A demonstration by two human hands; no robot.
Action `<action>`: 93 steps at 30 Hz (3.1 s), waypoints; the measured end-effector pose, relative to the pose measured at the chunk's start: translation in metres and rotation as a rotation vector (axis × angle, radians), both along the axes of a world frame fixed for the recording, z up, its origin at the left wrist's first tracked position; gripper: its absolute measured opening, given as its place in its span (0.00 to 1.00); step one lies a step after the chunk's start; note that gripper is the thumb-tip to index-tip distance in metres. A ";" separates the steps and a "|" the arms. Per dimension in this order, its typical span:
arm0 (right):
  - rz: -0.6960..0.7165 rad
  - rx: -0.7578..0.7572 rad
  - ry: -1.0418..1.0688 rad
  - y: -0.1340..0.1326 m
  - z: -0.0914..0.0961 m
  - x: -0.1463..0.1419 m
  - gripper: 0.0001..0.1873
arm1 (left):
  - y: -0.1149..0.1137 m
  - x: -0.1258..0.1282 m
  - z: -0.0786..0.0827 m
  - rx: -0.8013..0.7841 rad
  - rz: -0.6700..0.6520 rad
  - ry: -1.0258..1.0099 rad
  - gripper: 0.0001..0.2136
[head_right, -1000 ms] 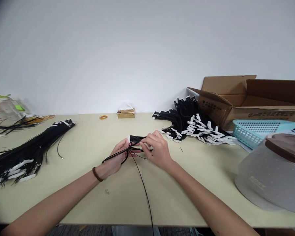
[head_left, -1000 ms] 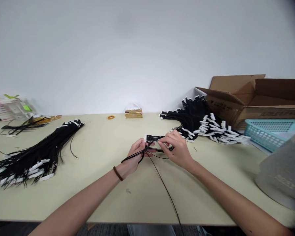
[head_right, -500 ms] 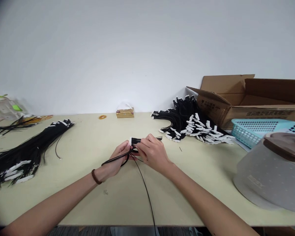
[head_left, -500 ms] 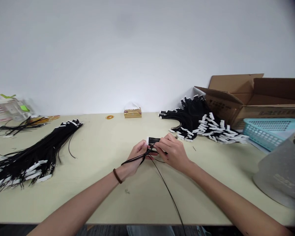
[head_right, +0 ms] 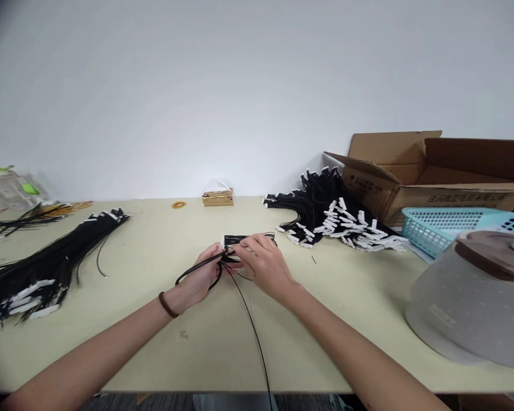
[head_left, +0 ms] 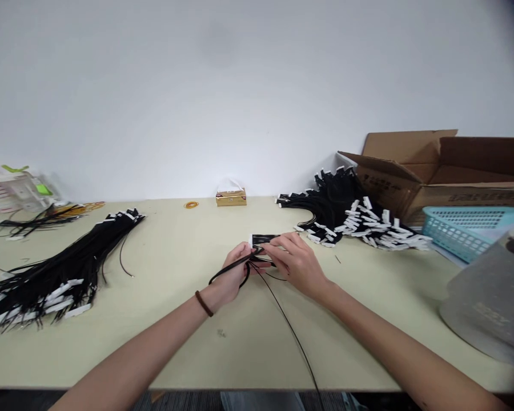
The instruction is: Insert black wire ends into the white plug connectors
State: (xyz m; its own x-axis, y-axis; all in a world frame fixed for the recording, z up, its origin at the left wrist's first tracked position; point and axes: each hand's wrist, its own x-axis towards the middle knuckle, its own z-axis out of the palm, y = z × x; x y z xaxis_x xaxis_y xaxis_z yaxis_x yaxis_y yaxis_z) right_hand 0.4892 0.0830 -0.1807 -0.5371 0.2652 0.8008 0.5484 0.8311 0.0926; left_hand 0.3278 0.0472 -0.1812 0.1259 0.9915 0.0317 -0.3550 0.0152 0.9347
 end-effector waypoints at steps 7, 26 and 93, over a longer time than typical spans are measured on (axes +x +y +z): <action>0.064 0.105 -0.210 -0.002 0.001 -0.001 0.21 | 0.008 -0.009 0.009 -0.154 0.206 -0.153 0.04; 0.322 -0.652 0.806 -0.004 0.009 -0.003 0.11 | 0.013 -0.015 -0.004 -0.158 0.206 -0.147 0.06; -0.089 -0.037 0.006 -0.008 0.000 -0.003 0.12 | -0.001 -0.003 0.005 0.096 0.022 0.242 0.18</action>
State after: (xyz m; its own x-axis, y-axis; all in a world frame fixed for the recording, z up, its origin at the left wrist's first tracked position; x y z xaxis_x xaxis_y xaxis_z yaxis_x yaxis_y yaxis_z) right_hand 0.4864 0.0754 -0.1811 -0.5055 0.3414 0.7924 0.6209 0.7816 0.0593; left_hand 0.3248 0.0467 -0.1759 0.1199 0.9880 0.0977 -0.1204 -0.0832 0.9892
